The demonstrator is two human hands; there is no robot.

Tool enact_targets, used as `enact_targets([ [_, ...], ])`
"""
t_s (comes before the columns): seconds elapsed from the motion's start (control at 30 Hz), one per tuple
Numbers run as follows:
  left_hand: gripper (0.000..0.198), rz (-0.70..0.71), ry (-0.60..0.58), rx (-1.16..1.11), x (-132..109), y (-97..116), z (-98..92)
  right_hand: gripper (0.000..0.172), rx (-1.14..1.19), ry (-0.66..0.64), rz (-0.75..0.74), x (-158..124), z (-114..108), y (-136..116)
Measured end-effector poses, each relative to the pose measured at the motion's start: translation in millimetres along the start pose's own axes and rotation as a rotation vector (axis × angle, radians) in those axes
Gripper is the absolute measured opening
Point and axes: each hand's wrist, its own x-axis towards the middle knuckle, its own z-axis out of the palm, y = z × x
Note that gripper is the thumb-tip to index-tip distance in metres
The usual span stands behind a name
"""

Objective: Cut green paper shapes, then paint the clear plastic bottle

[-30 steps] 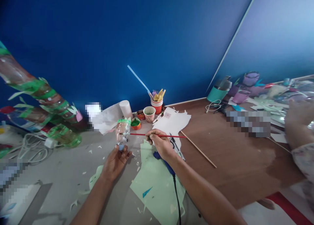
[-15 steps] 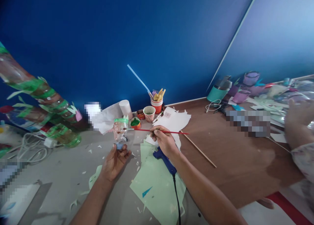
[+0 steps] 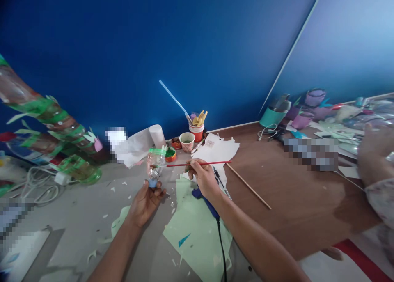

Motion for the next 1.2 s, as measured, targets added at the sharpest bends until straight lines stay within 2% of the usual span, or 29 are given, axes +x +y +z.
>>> enact_targets([
  [0.17, 0.026, 0.013, 0.031, -0.019, 0.7, 1.3, -0.2, 0.02, -0.018, 0.059, -0.076, 4.2, -4.7, -7.5],
  [0.43, 0.027, 0.032, 0.05, 0.031, 1.4, -1.4, 0.8, 0.025, -0.022, -0.114, -0.061, -4.1, 1.5, -6.4],
  [0.63, 0.029, 0.031, 0.052, 0.044, 1.5, -1.8, 1.0, 0.021, -0.051, -0.007, -0.191, 2.2, -4.8, -5.7],
  [0.83, 0.026, 0.021, 0.061, 0.055, 1.9, -3.3, 0.4, 0.023, -0.058, -0.129, -0.126, -1.4, -1.8, -5.0],
  [1.0, 0.029, 0.004, 0.066, 0.072, 0.6, -3.1, 1.9, 0.023, -0.08, -0.053, -0.195, -1.3, -2.0, -5.6],
  [1.2, 0.027, -0.017, 0.052, 0.062, -0.7, -1.1, 3.4, 0.026, -0.091, -0.138, -0.137, 1.0, -4.5, -6.7],
])
